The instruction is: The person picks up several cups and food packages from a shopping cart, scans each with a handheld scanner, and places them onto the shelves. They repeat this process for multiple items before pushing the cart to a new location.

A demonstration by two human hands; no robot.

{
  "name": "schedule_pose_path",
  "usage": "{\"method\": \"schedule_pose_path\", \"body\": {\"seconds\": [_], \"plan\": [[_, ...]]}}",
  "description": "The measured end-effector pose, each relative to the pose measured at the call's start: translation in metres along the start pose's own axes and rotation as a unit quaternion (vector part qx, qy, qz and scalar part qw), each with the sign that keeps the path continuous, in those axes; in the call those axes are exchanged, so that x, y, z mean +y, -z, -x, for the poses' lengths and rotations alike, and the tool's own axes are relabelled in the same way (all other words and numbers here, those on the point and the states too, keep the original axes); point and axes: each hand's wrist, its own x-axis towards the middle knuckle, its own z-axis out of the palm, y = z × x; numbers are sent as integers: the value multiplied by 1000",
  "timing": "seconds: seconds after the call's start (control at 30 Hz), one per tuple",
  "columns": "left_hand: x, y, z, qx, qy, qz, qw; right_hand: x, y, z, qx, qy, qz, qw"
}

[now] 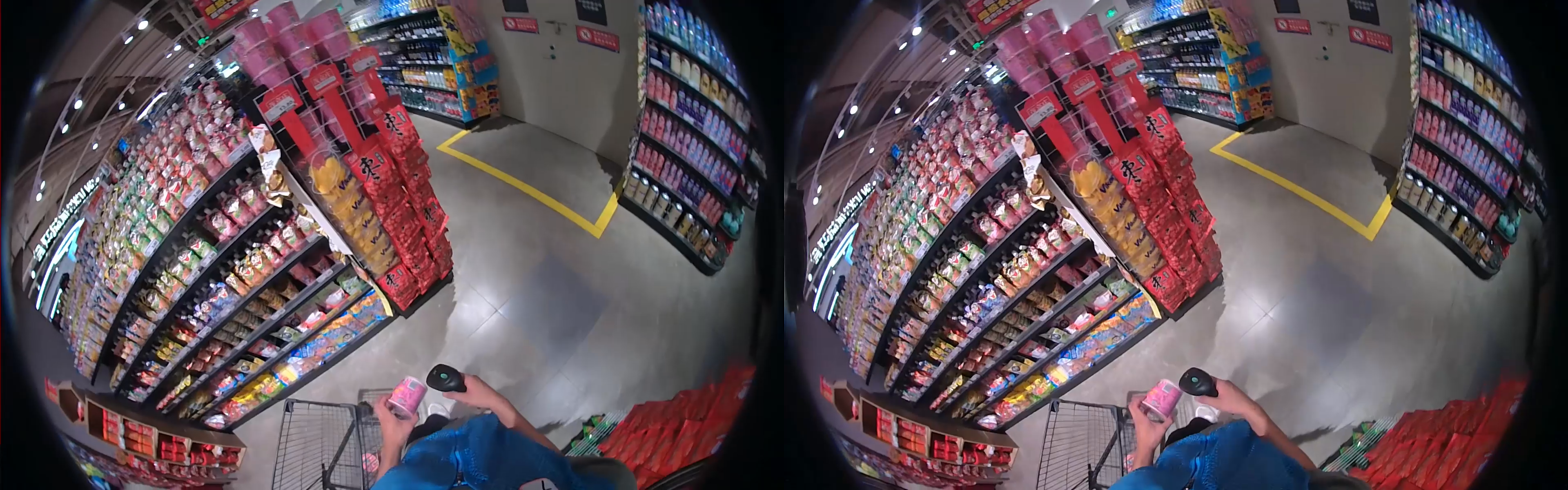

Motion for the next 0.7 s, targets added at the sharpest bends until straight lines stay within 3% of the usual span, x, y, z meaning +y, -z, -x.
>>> {"method": "schedule_pose_path", "body": {"seconds": [0.1, 0.2, 0.27, 0.33, 0.43, 0.5, 0.53, 0.6, 0.7], "plan": [[-1, 6, -9, -25, 56, 77, 995, -11, -12, -24, 68, -97, -20, 993], [6, 16, -23, -24, 36, 121, 992, 8, -27, -62, 73, -95, -106, 987], [11, 31, -34, -30, 20, 101, 994, 18, -35, -87, 39, -115, -133, 984], [6, 42, -47, -39, -13, 121, 992, -2, -39, -101, -21, -216, -154, 964], [14, 69, -67, -71, -19, 83, 994, 22, -60, -133, -28, -84, -87, 992], [-9, 76, -76, -70, -36, 72, 994, 2, -70, -147, -10, -117, -38, 992], [-13, 82, -84, -60, -54, 75, 994, 8, -77, -154, 8, -181, -147, 973], [-26, 81, -90, -31, 21, 150, 988, 12, -90, -170, 27, -194, -246, 949], [-35, 73, -95, 28, 96, 233, 967, -20, -104, -184, 75, -206, -240, 946]]}}
